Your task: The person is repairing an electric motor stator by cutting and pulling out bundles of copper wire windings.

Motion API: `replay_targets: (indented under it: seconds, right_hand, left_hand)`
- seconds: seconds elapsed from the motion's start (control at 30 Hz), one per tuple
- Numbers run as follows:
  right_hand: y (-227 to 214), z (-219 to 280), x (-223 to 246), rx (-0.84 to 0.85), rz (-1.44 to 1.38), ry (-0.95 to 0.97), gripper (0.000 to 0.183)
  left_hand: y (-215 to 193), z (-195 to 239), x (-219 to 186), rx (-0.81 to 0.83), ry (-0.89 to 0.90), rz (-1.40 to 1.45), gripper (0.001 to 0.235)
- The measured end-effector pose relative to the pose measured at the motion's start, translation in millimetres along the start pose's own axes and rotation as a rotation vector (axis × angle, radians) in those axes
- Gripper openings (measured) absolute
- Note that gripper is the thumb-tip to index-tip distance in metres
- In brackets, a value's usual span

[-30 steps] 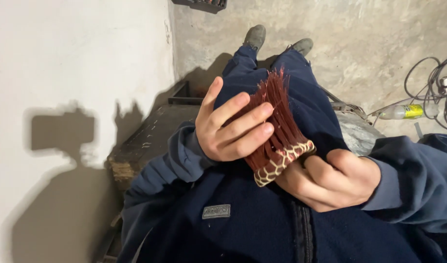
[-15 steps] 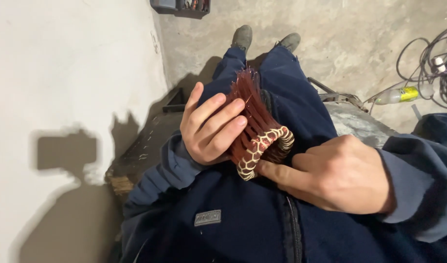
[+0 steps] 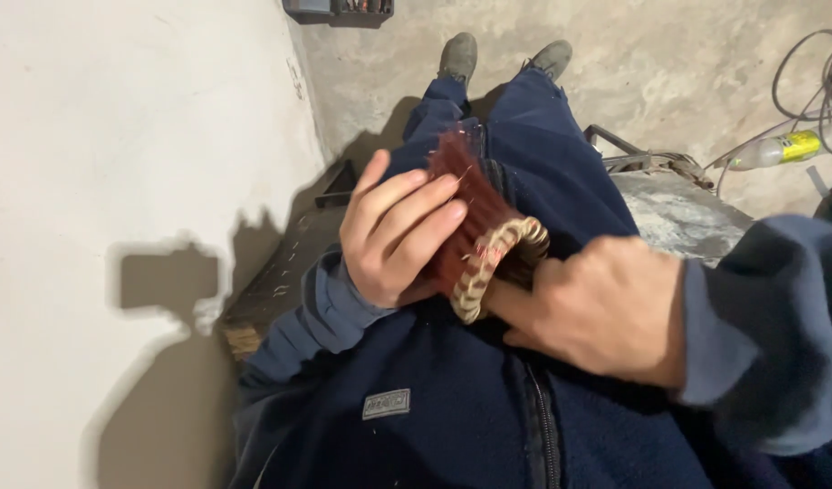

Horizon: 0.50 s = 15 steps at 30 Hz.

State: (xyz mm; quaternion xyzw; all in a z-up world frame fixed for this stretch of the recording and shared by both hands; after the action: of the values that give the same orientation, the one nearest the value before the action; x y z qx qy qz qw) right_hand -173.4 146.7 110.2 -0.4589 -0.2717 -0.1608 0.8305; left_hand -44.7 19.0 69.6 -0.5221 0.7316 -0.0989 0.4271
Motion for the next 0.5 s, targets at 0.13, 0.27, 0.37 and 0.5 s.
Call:
replay_targets:
  seconds: [0.13, 0.27, 0.37, 0.5]
  right_hand:
    - [-4, -20, -45, 0.188, 0.09, -0.005, 0.064]
    - [18, -31, -82, 0.174, -0.48, -0.164, 0.049]
    - [54, -23, -113, 0.221, -0.835, -0.076, 0.051]
    - [111, 12, -146, 0.258, -1.332, 0.073, 0.067]
  left_hand:
    - [23, -13, 8, 0.169, -0.231, 0.146, 0.054]
    - [57, -3, 42, 0.42, -0.442, 0.433, 0.085]
    - [87, -4, 56, 0.634, -0.488, 0.598, 0.094]
    - [114, -9, 61, 0.909, -0.495, 0.771, 0.088]
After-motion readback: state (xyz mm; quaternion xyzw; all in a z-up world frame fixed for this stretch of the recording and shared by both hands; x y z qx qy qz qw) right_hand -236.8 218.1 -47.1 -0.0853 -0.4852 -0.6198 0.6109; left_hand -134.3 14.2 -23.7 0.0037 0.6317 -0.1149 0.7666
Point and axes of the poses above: each hand's wrist, its own z-axis away from the middle knuckle, its own y-axis out of the palm, x = y × z, the point moved 5 cm from there along -z, towards the middle knuckle, and after that the axes turned 14 degrees about -x, right-handed, at the moved point
